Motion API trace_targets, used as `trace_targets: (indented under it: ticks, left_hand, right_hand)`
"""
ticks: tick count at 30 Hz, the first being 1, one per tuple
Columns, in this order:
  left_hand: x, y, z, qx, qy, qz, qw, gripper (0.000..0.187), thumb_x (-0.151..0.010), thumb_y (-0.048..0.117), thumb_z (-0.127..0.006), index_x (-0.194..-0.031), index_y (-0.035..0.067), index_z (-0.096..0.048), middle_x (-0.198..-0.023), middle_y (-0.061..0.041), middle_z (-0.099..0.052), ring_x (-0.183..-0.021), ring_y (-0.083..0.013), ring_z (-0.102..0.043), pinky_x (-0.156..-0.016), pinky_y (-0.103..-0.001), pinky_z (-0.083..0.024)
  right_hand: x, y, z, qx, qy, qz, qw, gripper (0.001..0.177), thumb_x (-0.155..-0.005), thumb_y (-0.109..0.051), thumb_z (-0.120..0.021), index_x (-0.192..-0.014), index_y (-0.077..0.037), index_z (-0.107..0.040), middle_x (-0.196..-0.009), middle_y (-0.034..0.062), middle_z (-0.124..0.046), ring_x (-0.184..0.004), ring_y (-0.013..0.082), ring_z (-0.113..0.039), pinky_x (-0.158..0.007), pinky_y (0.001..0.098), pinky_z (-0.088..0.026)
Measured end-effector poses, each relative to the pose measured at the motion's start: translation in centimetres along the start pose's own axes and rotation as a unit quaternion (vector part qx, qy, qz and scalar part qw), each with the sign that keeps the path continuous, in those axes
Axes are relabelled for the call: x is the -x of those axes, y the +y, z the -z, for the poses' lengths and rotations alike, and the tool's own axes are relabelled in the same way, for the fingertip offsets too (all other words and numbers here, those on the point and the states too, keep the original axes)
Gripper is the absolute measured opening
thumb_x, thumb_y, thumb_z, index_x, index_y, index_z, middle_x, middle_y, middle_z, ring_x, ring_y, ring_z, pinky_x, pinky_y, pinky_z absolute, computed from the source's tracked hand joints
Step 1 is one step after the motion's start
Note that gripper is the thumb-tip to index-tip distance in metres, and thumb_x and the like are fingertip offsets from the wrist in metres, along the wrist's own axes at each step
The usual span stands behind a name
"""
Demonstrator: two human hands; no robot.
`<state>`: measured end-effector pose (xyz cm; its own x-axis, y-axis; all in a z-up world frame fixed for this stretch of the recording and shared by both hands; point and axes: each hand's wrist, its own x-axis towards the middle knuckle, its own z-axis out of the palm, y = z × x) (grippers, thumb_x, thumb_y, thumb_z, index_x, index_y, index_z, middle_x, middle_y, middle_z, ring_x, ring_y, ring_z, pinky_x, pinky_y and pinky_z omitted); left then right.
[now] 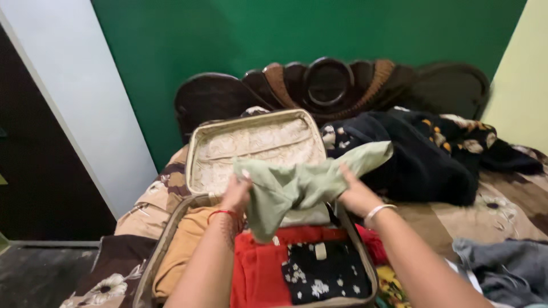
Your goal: The person packs a suitcase by folding and arranging various items of clothing, including t-shirts and pants, into the main compartment of the luggage on a bed.
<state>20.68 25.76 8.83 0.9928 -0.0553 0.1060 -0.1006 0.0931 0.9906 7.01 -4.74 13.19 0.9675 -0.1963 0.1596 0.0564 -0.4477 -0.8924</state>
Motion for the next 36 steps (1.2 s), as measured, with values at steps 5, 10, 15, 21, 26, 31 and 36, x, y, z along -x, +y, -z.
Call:
trace_targets:
  ticks: [5,10,15,21,26,31,36]
  left_hand:
    - [3.6,-8.7,-1.9,-0.378,-0.041,0.087,0.921,0.109,-0.079,0.054,-0.077,-0.159,0.006,-0.02,-0.149,-0.025,-0.051,-0.138,-0.0378,-0.052,-0.115,-0.04,-0.042]
    - [12.0,-6.1,-8.5,-0.499,-0.148,0.126,0.845,0.082,-0.09,0.055,-0.064,-0.158,0.024,-0.029,-0.164,-0.007,-0.03,-0.152,-0.0294,-0.026,-0.121,-0.057,-0.024]
    - [15.4,-5.6,-17.1,-0.509,-0.197,0.023,0.837,0.066,-0.098,0.049,-0.052,-0.158,0.032,-0.031,-0.171,0.003,-0.016,-0.159,-0.0225,-0.01,-0.123,-0.064,-0.011]
    - [16.7,-8.2,-25.7,-0.532,-0.225,-0.119,0.807,0.066,-0.098,0.035,-0.05,-0.159,0.023,-0.029,-0.17,0.001,-0.02,-0.158,-0.0251,-0.011,-0.122,-0.062,-0.008]
    - [17.5,-8.2,-29.8,-0.549,-0.244,-0.124,0.79,0.071,-0.097,0.039,-0.052,-0.16,0.019,-0.025,-0.168,-0.002,-0.02,-0.157,-0.0248,-0.01,-0.124,-0.058,-0.005]
    - [17.4,-8.3,-29.9,-0.646,-0.224,-0.106,0.722,0.071,-0.097,0.039,-0.05,-0.158,0.016,-0.024,-0.167,-0.003,-0.019,-0.156,-0.0255,-0.007,-0.124,-0.057,-0.002]
    - [16.6,-8.2,-30.1,-0.677,-0.198,-0.125,0.698,0.066,-0.095,0.026,-0.051,-0.157,0.013,-0.033,-0.165,-0.006,-0.026,-0.154,-0.0308,-0.015,-0.123,-0.057,-0.007]
  right_hand:
    - [2.0,8.2,-2.5,0.353,-0.15,-0.049,0.922,0.086,-0.079,-0.03,-0.079,-0.156,-0.027,-0.04,-0.158,0.0132,-0.043,-0.147,0.0331,-0.042,-0.121,0.0361,-0.035]
    - [6.1,10.8,-2.7,0.323,-0.137,0.015,0.936,0.074,-0.083,-0.03,-0.079,-0.151,-0.026,-0.05,-0.164,0.0126,-0.032,-0.154,0.0414,-0.018,-0.123,0.0421,-0.024]
    - [7.5,13.0,1.7,0.156,-0.06,0.13,0.977,0.069,-0.088,-0.024,-0.074,-0.151,-0.013,-0.047,-0.161,0.0185,-0.037,-0.151,0.0323,-0.035,-0.12,0.0383,-0.029]
    - [9.4,14.2,6.6,0.113,-0.004,0.035,0.993,0.067,-0.089,-0.027,-0.072,-0.15,-0.013,-0.047,-0.153,0.0135,-0.052,-0.145,0.0257,-0.046,-0.117,0.0348,-0.035]
    - [8.6,20.6,10.9,0.145,0.054,0.04,0.987,0.072,-0.086,-0.031,-0.074,-0.15,-0.012,-0.046,-0.153,0.0143,-0.052,-0.143,0.028,-0.048,-0.116,0.0368,-0.036]
    - [7.8,28.9,19.4,0.288,0.169,-0.068,0.94,0.092,-0.076,-0.044,-0.083,-0.154,-0.017,-0.042,-0.158,0.0181,-0.042,-0.15,0.0359,-0.036,-0.122,0.0459,-0.029]
    - [10.9,27.6,25.1,0.408,0.221,-0.316,0.828,0.107,-0.069,-0.047,-0.088,-0.157,-0.038,-0.029,-0.176,0.0128,0.0,-0.158,0.0445,0.006,-0.113,0.0726,-0.019]
